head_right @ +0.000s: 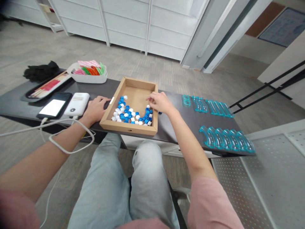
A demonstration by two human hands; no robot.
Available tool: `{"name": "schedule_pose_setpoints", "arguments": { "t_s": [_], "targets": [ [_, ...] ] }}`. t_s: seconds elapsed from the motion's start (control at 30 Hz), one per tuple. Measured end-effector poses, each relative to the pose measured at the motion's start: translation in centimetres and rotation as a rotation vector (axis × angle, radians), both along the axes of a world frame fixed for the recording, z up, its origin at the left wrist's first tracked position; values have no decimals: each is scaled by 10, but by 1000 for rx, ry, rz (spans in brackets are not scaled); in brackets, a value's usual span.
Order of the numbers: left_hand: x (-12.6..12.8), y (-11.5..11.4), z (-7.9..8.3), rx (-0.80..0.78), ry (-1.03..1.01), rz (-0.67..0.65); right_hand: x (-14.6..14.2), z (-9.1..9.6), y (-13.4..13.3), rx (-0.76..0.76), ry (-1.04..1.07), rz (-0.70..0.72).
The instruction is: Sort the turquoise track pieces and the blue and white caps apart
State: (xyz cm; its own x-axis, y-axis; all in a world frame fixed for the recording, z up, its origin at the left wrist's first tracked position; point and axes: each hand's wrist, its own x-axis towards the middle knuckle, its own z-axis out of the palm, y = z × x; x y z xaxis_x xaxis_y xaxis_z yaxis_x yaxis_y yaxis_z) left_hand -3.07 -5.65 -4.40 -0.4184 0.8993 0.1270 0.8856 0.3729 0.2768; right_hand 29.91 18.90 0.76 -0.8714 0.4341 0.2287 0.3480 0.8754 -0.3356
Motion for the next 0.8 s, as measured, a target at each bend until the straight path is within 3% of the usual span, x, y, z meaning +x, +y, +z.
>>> {"name": "schedule_pose_setpoints", "arguments": {
  "t_s": [0.13,0.23,0.57,0.8],
  "targets": [
    [-1,1,-2,4,7,-8,-38,23,-8,161,-549,5],
    [-3,1,-4,20,6,-10,-50,27,-10,198,-668,-11],
    [-4,1,-5,30,10,-9,-43,15,-9,12,-453,9],
    [-5,0,-2,-5,12,2,-33,-5,5,-279,-57,112]
  ]
}}
